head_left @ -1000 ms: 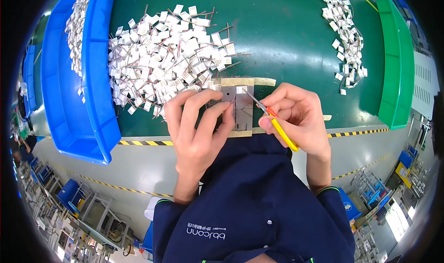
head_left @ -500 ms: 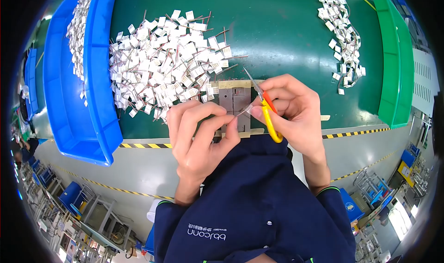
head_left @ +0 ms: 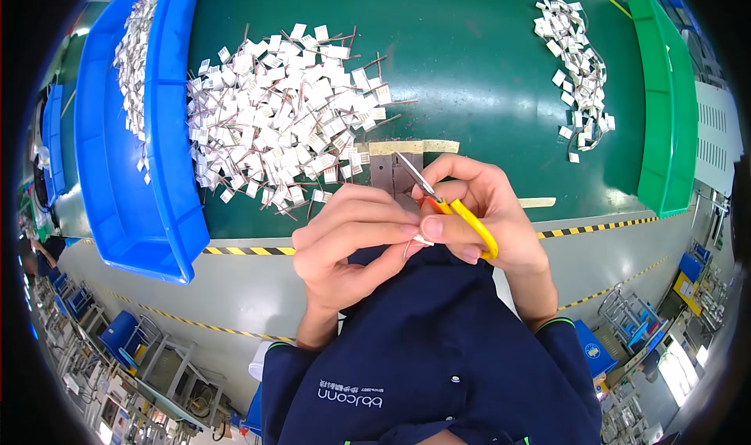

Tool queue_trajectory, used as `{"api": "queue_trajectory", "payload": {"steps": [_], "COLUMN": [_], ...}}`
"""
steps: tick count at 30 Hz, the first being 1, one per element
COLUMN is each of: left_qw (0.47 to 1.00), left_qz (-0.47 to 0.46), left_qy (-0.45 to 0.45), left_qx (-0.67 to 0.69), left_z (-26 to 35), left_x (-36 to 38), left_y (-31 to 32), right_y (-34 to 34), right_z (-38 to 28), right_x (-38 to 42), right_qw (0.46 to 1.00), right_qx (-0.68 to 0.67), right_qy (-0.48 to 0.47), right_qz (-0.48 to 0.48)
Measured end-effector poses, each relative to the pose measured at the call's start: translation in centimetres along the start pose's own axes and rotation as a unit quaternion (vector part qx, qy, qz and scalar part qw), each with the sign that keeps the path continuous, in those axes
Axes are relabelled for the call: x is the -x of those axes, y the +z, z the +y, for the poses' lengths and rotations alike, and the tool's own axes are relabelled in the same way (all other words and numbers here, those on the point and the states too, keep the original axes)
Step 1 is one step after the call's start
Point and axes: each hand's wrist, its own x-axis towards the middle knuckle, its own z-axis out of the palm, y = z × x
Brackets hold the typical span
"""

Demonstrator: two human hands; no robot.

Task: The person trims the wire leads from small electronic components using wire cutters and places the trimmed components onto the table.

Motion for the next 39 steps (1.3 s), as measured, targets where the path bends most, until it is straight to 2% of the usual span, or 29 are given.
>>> {"api": "queue_trajectory", "payload": {"steps": [3,6,9,15,23,29,39], "left_qw": [0.994,0.958,0.927,0.912,0.904,0.909,0.923], "left_qz": [0.051,0.161,0.167,0.136,0.129,0.121,0.119], "left_qy": [-0.083,-0.200,-0.238,-0.279,-0.282,-0.267,-0.255], "left_qx": [0.049,0.126,0.236,0.270,0.295,0.297,0.264], "left_z": [0.2,0.7,0.8,1.4,1.1,0.8,0.5], "left_x": [0.7,1.5,2.0,1.7,1.5,1.2,1.1], "left_y": [0.1,1.4,1.7,1.5,1.3,1.2,0.9], "right_y": [1.2,1.6,1.2,0.8,0.6,0.2,-0.1], "right_z": [0.2,0.9,1.4,1.3,1.8,1.3,1.5], "right_x": [0.2,0.2,0.1,0.1,-0.1,-0.1,0.3], "right_qw": [0.995,0.987,0.987,0.991,0.988,0.996,0.998], "right_qx": [0.032,0.060,0.063,0.049,0.050,0.014,0.017], "right_qy": [-0.045,-0.118,-0.132,-0.104,-0.134,-0.076,-0.059], "right_qz": [0.085,0.092,0.073,0.072,0.058,0.033,0.004]}}
